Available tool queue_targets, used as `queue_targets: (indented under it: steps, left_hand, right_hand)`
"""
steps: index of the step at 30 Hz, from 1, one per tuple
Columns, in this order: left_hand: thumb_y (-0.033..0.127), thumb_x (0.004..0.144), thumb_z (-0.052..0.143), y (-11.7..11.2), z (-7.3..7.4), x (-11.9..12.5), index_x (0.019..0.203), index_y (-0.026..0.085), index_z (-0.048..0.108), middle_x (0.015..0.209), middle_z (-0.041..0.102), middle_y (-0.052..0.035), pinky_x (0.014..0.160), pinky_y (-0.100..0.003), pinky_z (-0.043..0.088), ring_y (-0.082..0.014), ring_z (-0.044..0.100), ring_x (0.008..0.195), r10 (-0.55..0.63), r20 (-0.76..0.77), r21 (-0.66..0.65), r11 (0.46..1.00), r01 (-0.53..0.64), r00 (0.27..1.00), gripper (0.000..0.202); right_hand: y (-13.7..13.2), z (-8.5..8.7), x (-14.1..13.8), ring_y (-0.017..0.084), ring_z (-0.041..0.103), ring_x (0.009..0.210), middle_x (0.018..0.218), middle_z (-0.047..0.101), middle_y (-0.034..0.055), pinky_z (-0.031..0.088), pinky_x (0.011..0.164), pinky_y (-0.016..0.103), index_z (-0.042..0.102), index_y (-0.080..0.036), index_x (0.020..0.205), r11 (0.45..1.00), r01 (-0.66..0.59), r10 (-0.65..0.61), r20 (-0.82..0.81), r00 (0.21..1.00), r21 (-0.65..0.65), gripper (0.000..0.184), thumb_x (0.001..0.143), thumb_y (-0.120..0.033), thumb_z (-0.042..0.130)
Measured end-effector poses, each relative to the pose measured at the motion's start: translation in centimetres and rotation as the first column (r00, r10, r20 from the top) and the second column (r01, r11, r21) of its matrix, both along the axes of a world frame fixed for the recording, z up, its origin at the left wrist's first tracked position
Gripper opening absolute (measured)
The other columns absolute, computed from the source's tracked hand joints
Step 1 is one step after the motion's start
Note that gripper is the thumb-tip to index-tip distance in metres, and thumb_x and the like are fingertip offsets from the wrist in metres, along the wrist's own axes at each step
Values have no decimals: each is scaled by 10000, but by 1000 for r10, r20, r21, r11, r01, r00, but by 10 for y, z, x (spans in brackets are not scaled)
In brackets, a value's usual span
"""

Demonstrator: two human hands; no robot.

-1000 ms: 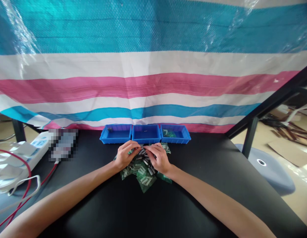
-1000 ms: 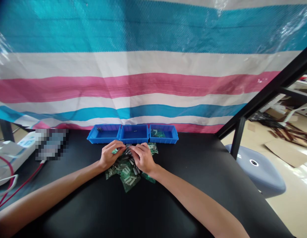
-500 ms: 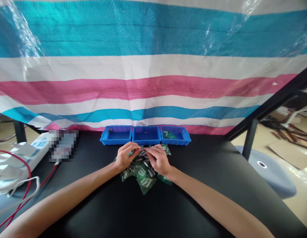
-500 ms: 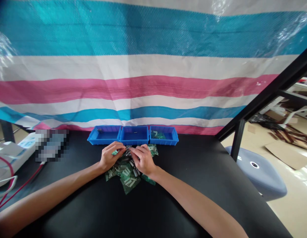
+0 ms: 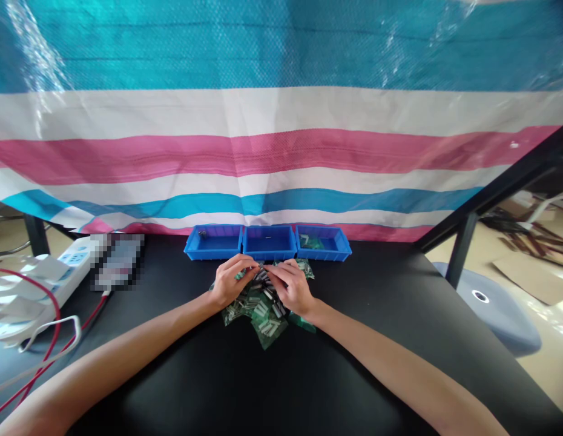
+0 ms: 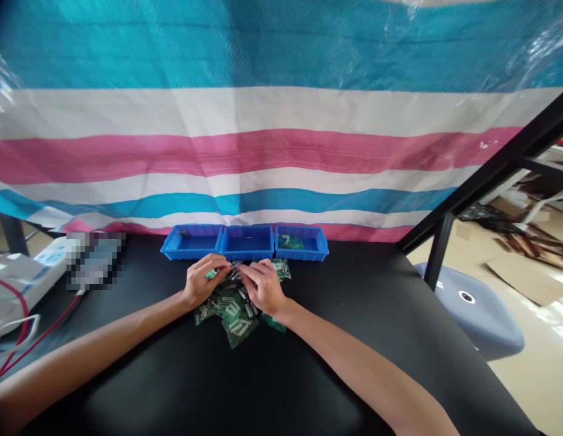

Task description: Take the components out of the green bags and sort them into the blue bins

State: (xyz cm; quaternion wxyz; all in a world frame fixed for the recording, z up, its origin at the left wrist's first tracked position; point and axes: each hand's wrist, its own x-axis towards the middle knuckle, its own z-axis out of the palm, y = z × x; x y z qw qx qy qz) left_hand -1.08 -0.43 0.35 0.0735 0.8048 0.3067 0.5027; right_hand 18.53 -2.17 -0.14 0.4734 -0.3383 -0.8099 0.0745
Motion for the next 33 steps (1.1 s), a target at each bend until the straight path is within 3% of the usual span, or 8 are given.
queue_targets:
  steps: [25, 33]
  left_hand:
    - [157, 855, 636, 2, 0, 2, 932, 162, 629, 853, 641, -50, 669, -239, 510, -117, 592, 708, -12, 6, -61, 998, 12, 1000, 78]
    - [176, 869, 621, 0, 3, 2, 933, 172, 671, 866, 669, -57, 717, -248, 536, -138, 639, 779, -8, 3, 2, 1000, 8, 1000, 82]
  right_hand:
    - [-1, 1, -1, 166, 584, 697, 784, 673, 47, 441, 721, 325, 673, -196, 1093, 1000, 22, -22, 2, 1000, -22, 223, 968, -192, 489]
    - [0, 0, 0, 169, 592, 705, 792, 682, 46, 437, 726, 335, 670, -203, 1106, 1000, 7, -7, 10, 1000, -12, 225, 965, -192, 495]
